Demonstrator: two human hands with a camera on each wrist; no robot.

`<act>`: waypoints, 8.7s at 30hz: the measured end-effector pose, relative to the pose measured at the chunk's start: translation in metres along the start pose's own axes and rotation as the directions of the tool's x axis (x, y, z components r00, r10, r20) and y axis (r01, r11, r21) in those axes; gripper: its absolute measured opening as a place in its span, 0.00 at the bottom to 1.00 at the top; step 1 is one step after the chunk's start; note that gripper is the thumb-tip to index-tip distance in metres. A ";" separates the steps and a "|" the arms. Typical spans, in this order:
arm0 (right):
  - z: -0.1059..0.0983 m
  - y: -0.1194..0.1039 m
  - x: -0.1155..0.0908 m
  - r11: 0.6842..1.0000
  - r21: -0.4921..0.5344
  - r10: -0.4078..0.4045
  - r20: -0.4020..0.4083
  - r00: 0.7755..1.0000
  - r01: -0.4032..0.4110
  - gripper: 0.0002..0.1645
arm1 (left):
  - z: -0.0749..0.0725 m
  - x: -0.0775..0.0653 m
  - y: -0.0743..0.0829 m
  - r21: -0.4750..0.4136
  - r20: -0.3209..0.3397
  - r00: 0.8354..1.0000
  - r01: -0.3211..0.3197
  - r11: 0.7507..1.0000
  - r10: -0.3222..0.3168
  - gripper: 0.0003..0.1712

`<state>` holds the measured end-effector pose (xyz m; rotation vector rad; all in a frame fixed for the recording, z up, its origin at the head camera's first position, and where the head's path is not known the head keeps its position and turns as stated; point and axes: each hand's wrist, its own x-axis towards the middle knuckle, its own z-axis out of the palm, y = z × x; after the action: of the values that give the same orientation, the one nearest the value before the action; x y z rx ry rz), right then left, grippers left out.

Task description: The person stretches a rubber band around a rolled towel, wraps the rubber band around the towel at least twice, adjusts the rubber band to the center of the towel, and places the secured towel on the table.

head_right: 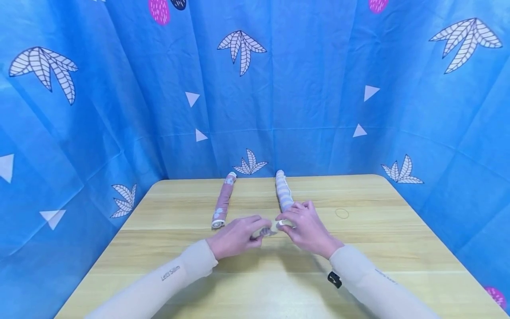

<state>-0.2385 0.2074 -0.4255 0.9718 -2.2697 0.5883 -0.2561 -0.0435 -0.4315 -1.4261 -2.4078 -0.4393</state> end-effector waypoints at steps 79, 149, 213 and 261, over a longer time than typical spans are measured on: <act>-0.005 0.006 -0.003 0.939 0.191 0.264 0.133 0.955 -0.286 0.24 | -0.003 -0.001 0.000 -0.208 0.072 0.958 0.288 0.935 -0.279 0.16; -0.002 0.009 -0.002 0.996 -0.088 -0.002 -0.033 0.999 -0.001 0.28 | -0.001 -0.003 0.002 0.051 -0.087 0.994 0.073 0.996 -0.068 0.24; -0.007 0.010 -0.004 0.989 -0.131 -0.076 -0.028 0.997 0.072 0.27 | -0.003 -0.002 0.003 -0.211 -0.001 0.980 0.195 0.958 -0.199 0.21; -0.007 0.020 -0.015 0.979 -0.184 -0.081 0.025 0.996 0.084 0.34 | -0.008 -0.004 0.001 -0.447 0.141 0.922 0.384 0.808 -0.360 0.13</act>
<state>-0.2432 0.2320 -0.4331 0.9760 -2.2409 0.3281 -0.2526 -0.0490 -0.4256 -1.1142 -2.7526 -1.1648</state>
